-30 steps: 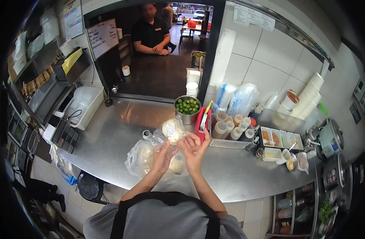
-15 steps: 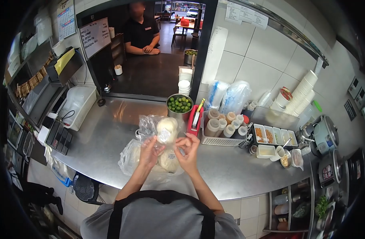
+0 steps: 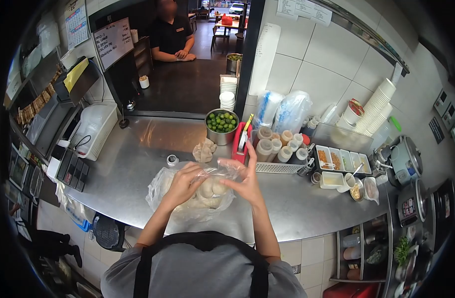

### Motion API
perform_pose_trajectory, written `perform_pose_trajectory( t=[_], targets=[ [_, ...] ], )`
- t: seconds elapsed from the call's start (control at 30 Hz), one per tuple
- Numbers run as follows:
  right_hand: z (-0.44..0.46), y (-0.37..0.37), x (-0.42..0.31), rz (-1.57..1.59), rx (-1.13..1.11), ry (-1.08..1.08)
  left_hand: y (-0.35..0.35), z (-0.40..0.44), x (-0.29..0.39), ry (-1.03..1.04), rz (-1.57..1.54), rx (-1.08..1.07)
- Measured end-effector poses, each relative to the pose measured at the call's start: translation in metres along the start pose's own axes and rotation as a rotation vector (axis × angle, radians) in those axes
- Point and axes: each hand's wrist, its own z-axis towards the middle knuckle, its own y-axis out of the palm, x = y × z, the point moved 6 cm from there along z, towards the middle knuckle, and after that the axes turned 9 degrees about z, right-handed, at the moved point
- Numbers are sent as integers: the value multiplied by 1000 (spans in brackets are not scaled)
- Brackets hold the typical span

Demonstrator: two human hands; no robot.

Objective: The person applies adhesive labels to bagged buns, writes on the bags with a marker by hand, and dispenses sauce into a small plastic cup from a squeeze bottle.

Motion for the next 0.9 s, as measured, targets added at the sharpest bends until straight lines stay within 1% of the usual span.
perform_pose_trajectory(
  t=[0.07,0.13,0.23,0.33,0.4,0.5,0.53,0.63,0.67,0.7,0.77,0.8,0.87,0.9],
  targets=[
    [0,-5,-6,-37,66,-9,-2,-1,0,-3,-36,-18],
    [1,-5,-15,-138,98,-83,-2,-6,-3,-16,-130,-46],
    [1,6,-32,-322,93,-230,7,-19,-28,-132,-655,-119],
    [3,27,-50,-401,72,-291,24,-27,-29,-132,-883,-235],
    [10,47,-57,-498,64,-397,42,-40,-22,-236,-874,-220],
    [27,66,-51,-668,-71,-270,63,-39,-12,-382,-888,-169],
    [36,71,-48,-759,-103,-371,67,-39,-11,-432,-895,-150],
    [55,57,-31,-1010,-134,-161,86,-48,-27,-638,-1108,-90],
    [62,53,-34,-1003,-116,-273,88,-50,-33,-710,-1176,-79],
    [70,40,-22,-982,-89,-104,87,-51,-36,-759,-1209,-5],
    [64,38,-27,-1093,7,-299,84,-48,-44,-837,-1267,155],
    [60,44,-30,-1144,67,-387,78,-46,-45,-855,-1209,143],
    [42,65,-28,-1233,189,-558,86,-44,-59,-799,-1197,218],
    [34,73,-26,-1241,208,-652,88,-45,-63,-775,-1190,254]
  ],
)
